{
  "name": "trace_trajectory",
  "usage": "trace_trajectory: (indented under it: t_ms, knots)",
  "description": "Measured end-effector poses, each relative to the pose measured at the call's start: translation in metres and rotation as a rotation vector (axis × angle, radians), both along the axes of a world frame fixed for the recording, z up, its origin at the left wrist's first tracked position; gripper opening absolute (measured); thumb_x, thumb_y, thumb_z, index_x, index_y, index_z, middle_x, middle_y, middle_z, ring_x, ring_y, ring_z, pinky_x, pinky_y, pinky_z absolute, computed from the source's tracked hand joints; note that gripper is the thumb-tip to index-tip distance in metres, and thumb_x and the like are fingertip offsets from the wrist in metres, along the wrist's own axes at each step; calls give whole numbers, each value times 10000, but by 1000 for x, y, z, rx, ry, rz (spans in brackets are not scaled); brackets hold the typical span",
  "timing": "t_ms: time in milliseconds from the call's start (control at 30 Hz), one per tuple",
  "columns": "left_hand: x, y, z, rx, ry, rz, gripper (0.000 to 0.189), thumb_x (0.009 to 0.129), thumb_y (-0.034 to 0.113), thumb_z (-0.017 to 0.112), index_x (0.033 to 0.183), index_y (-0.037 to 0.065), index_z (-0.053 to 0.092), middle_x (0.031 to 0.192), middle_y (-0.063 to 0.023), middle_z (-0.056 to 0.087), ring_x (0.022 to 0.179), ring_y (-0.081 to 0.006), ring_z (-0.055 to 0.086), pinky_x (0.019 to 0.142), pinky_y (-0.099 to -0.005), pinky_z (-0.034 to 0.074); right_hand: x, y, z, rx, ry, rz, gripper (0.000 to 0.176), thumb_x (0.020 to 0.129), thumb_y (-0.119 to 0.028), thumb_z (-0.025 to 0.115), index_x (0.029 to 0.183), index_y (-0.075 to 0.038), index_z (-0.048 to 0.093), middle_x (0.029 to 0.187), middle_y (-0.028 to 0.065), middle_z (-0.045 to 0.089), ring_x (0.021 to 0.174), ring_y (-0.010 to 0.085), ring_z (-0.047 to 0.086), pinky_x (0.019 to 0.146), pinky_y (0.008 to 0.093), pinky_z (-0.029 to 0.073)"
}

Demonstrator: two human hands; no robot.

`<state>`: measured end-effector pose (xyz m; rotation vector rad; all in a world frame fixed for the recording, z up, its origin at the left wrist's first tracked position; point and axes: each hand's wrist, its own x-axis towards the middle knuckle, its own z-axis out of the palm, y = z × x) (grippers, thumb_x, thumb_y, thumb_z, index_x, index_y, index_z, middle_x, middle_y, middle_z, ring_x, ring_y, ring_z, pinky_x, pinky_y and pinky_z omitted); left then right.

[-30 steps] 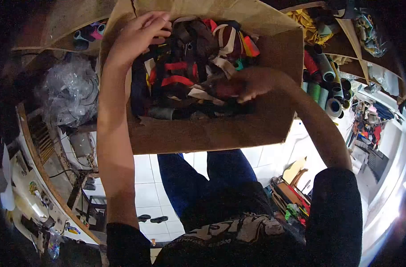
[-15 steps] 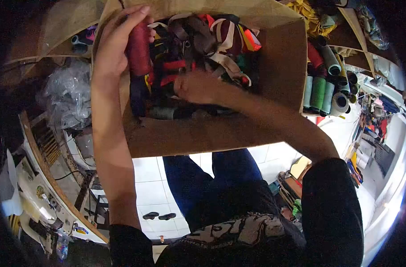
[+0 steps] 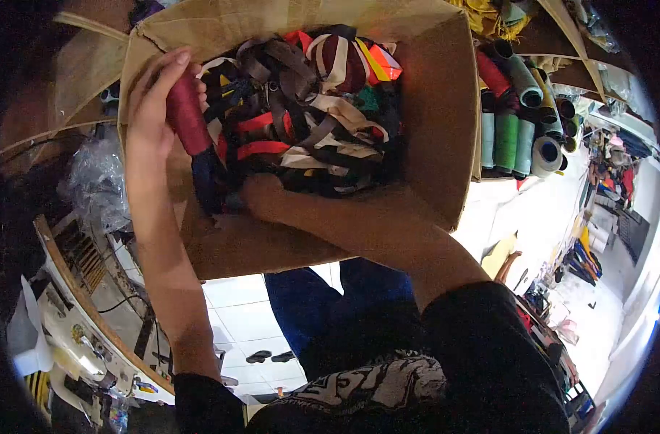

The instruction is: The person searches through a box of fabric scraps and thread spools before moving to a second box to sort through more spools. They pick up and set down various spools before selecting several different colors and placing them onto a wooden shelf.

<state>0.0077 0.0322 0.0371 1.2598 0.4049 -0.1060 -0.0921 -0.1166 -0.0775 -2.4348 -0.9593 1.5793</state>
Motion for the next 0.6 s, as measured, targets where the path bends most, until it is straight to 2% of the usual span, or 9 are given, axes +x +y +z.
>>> trace_trajectory:
  t_ms: [133, 233, 300, 367, 433, 533, 600]
  knots:
    - [1, 1, 0, 17, -52, -4, 357, 838, 245, 661, 1099, 17, 573, 863, -78, 630, 689, -158, 614, 613, -276, 520, 2, -10, -6, 168, -110, 26, 260, 764, -154, 605, 970, -5, 658, 932, 198, 643, 901, 342, 641, 754, 442, 537]
    - [-1, -1, -1, -18, -57, -2, 364, 830, 243, 669, 1093, 9, 575, 859, -81, 629, 689, -159, 613, 610, -275, 515, 8, -13, -10, 148, -52, 66, 223, 803, -155, 592, 937, 8, 663, 926, 204, 656, 879, 333, 650, 732, 424, 539]
    - [0, 1, 1, -30, -56, 18, 352, 828, 239, 671, 1080, 10, 580, 851, -83, 629, 685, -161, 612, 607, -277, 514, 17, -10, -19, 119, 72, -129, 257, 750, -155, 609, 948, 0, 659, 971, 201, 638, 902, 335, 638, 751, 418, 535]
    - [-2, 5, 1, -27, -86, 24, 332, 822, 229, 675, 1054, 8, 588, 839, -89, 628, 684, -167, 614, 611, -282, 518, 16, -13, -23, 126, 67, -88, 272, 722, -145, 610, 948, -1, 657, 967, 203, 633, 894, 331, 637, 743, 414, 534]
    - [-4, 6, 3, -36, -87, 53, 329, 815, 222, 680, 1045, 5, 589, 834, -92, 629, 684, -168, 616, 613, -284, 521, 26, -12, 7, 171, -77, 190, 259, 721, -124, 595, 936, 6, 656, 914, 209, 641, 854, 321, 645, 708, 414, 537]
    - [-8, 7, 4, -48, -105, 72, 329, 802, 216, 694, 1029, 0, 591, 840, -95, 632, 681, -171, 622, 611, -283, 526, 28, -9, -14, 69, -45, 184, 224, 720, -127, 601, 881, 16, 665, 836, 208, 653, 803, 312, 653, 678, 415, 537]
    - [-11, 7, 4, -31, -78, 89, 326, 801, 216, 695, 1023, 0, 591, 842, -93, 632, 678, -169, 622, 607, -279, 524, 28, -18, -33, 213, -21, 54, 196, 713, -122, 608, 832, 21, 670, 801, 200, 658, 774, 318, 658, 669, 417, 537]
